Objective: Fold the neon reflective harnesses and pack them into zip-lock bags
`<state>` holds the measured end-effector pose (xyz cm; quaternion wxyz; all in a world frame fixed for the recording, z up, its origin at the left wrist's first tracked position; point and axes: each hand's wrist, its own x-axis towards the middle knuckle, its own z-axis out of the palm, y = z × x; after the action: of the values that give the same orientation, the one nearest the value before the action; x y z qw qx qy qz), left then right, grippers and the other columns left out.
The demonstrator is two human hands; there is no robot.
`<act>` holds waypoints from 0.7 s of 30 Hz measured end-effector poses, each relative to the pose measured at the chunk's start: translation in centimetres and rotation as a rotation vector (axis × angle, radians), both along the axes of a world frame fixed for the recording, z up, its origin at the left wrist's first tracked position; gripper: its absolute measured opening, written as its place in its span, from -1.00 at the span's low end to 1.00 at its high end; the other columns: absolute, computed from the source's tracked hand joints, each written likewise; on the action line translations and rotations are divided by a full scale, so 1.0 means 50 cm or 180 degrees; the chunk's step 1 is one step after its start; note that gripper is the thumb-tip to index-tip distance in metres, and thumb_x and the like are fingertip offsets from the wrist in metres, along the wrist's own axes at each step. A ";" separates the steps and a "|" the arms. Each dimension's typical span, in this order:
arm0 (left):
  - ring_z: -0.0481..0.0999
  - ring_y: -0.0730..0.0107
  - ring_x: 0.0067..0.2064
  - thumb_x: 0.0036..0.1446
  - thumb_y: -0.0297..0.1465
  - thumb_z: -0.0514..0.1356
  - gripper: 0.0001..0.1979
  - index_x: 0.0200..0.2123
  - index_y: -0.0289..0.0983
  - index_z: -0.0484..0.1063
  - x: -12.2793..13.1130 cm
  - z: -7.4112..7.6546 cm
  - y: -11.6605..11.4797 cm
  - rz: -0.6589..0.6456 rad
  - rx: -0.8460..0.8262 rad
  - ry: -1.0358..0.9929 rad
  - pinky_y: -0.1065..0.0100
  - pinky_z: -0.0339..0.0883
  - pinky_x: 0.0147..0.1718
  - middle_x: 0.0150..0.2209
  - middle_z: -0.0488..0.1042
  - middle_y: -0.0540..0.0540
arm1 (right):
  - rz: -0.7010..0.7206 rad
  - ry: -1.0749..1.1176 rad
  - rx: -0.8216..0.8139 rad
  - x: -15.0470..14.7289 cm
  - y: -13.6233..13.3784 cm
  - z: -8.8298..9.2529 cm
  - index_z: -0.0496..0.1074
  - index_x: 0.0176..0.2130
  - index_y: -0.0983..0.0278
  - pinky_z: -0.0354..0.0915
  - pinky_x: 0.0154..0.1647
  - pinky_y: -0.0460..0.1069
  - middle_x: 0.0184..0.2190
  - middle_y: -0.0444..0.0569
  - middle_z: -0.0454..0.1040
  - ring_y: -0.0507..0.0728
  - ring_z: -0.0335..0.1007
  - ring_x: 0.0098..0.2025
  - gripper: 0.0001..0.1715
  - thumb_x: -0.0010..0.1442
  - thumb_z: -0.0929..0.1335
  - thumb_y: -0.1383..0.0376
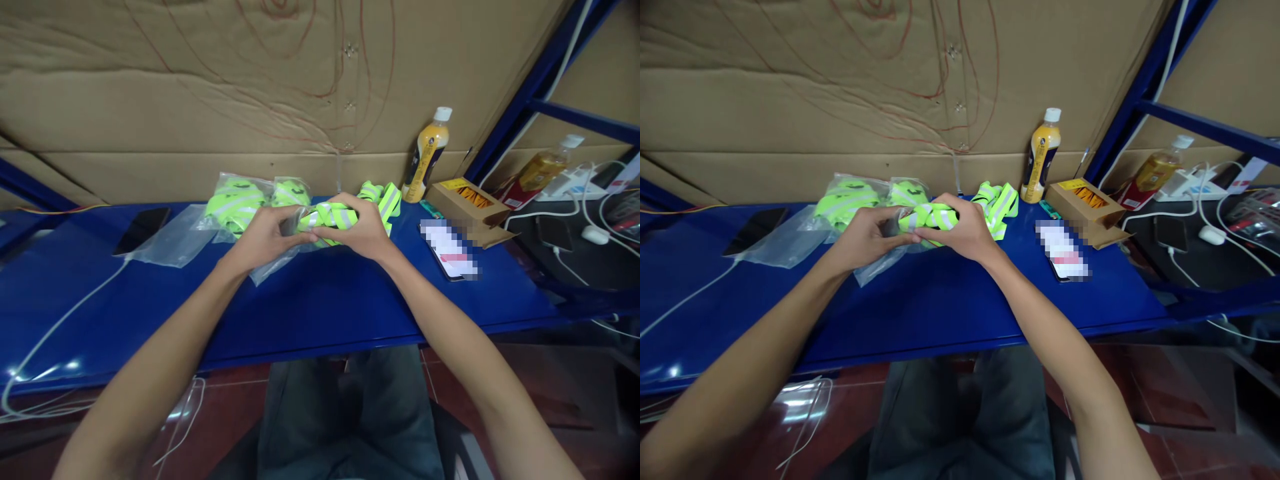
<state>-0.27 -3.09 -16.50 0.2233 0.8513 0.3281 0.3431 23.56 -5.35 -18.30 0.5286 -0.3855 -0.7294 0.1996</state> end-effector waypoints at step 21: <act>0.35 0.37 -0.43 0.27 0.04 0.41 -0.55 -0.23 -0.27 0.61 0.016 -0.003 -0.017 -0.0288 0.0237 0.0260 0.34 0.17 -0.39 -0.43 0.51 0.02 | 0.0079 -0.0032 0.0091 -0.029 -0.008 -0.011 0.40 -0.25 0.19 0.31 -0.16 0.04 -0.33 -0.13 0.49 0.11 0.40 -0.27 -0.43 0.26 0.47 -0.23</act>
<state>0.55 -3.92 -16.66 0.1931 0.8863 0.2851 0.3096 22.12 -5.74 -18.87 0.5278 -0.3699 -0.7396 0.1939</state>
